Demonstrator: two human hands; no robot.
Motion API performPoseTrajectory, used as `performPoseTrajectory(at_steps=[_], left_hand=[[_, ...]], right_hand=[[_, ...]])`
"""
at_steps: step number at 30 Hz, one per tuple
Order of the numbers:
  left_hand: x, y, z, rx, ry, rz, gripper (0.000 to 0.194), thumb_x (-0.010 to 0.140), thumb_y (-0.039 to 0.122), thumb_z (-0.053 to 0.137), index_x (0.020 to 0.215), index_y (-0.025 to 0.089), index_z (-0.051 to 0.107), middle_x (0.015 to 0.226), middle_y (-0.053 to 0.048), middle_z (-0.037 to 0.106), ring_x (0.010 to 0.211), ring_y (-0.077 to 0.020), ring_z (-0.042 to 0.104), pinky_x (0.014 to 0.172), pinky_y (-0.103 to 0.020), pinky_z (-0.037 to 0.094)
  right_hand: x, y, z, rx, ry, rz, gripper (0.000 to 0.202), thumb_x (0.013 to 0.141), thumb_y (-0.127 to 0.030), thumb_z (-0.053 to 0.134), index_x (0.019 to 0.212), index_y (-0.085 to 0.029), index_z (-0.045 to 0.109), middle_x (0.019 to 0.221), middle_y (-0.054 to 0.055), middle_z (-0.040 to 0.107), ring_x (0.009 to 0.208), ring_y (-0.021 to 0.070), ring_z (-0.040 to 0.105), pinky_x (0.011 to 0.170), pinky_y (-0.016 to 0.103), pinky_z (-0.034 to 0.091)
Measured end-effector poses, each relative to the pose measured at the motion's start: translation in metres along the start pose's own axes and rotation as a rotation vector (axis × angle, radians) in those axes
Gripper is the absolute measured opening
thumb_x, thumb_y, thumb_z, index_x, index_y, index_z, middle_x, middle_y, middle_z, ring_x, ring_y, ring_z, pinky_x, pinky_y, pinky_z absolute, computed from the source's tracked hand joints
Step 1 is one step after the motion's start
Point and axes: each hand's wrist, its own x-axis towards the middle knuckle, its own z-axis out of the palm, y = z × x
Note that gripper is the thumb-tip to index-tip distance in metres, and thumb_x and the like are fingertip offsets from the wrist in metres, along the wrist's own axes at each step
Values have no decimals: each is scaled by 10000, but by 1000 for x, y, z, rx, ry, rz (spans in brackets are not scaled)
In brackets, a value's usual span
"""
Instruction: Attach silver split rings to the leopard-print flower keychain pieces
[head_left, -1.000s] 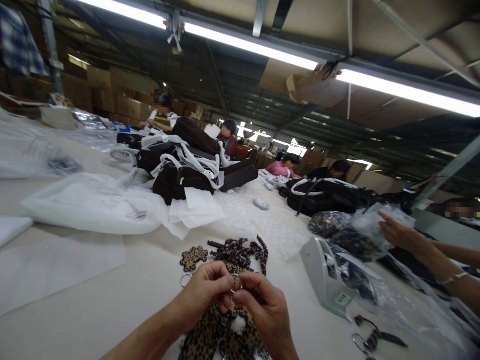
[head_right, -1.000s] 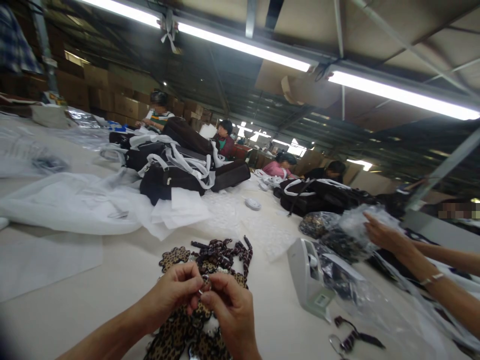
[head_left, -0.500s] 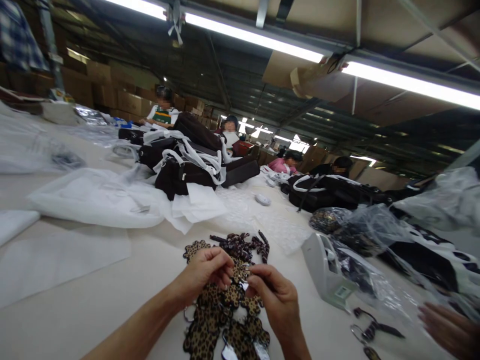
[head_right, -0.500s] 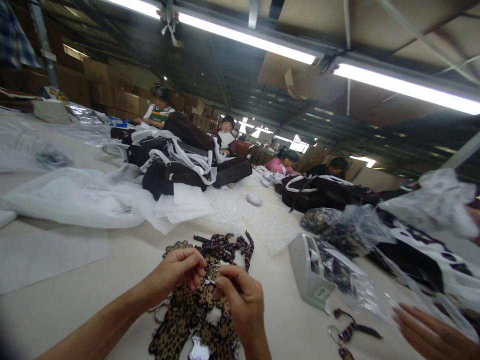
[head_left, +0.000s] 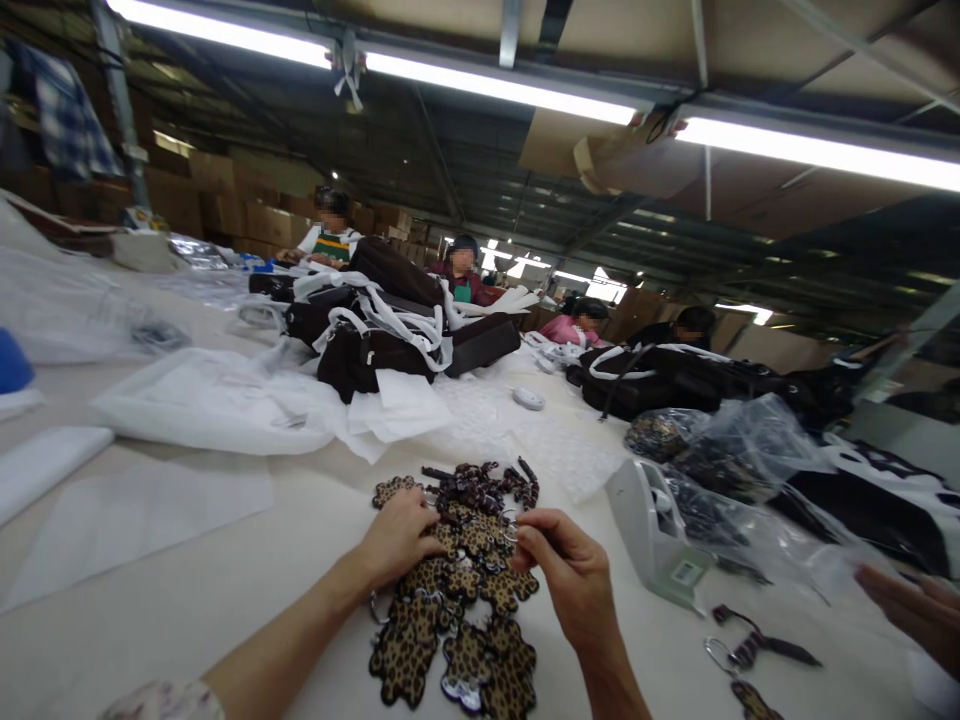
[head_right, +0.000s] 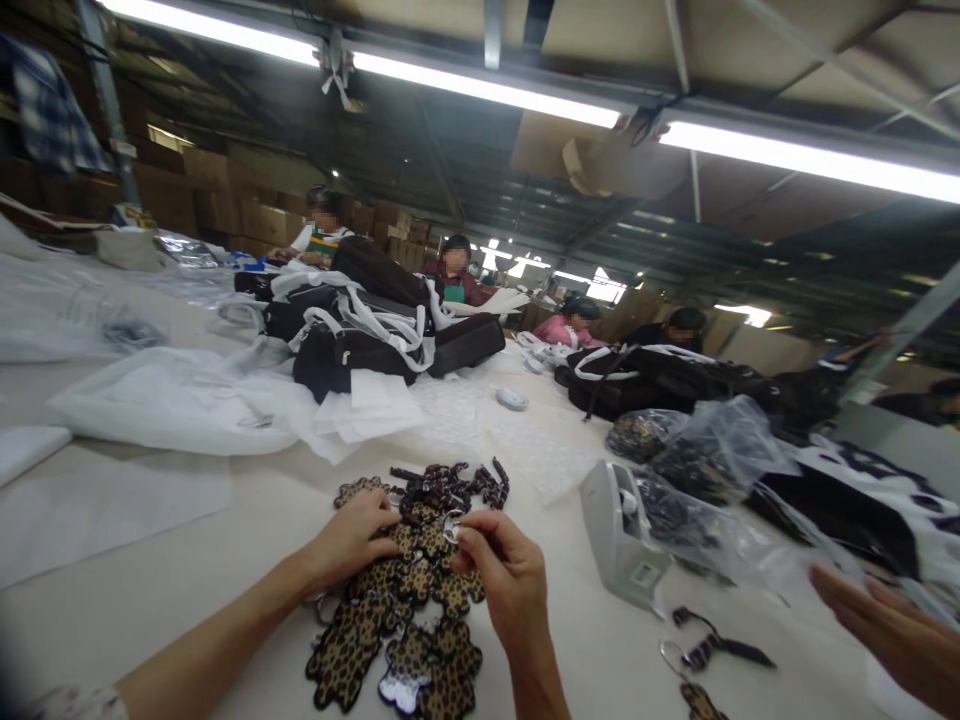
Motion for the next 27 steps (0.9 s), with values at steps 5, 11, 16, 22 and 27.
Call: performPoseTrajectory(at_steps=[5,11,16,22,27], left_hand=[[4,5,3,17,-39,6,168,611,217,708,709,187,575,869,-35,554,925,-248,476,843,-349,366],[2,14,-9,-205,-107,-65,186,626,203,539,702,214,369,625,63,387,596,-127,408,520,-224,325],[-4,19,-22,-826,-176,-188,279,568,209,566,747,222,353,593,94,375,483,-71,321,416,-191,228],[-8,25,-29,-852,-144,-154,235,573,203,575,715,207,387,578,92,409,451,-53,297,400,-197,188],[-10,27,-25,-758,-103,-2,194,544,138,527,670,193,389,736,23,584,644,-105,471,542,-212,328]], right_hand=[[0,1,0,-9,-36,39,183,747,-351,730,789,-176,695,503,-14,656,466,134,608,457,211,473],[1,5,3,99,-82,112,215,744,-376,750,787,-174,690,508,-33,640,469,106,598,483,185,468],[-4,16,20,292,-251,272,230,732,-366,778,756,-162,675,472,-38,627,408,82,567,448,167,445],[-7,24,38,465,-278,396,292,641,-366,850,688,-150,660,498,-48,612,344,48,521,353,126,383],[-7,21,43,557,-221,434,348,571,-391,886,664,-151,653,491,-50,615,311,38,491,317,120,367]])
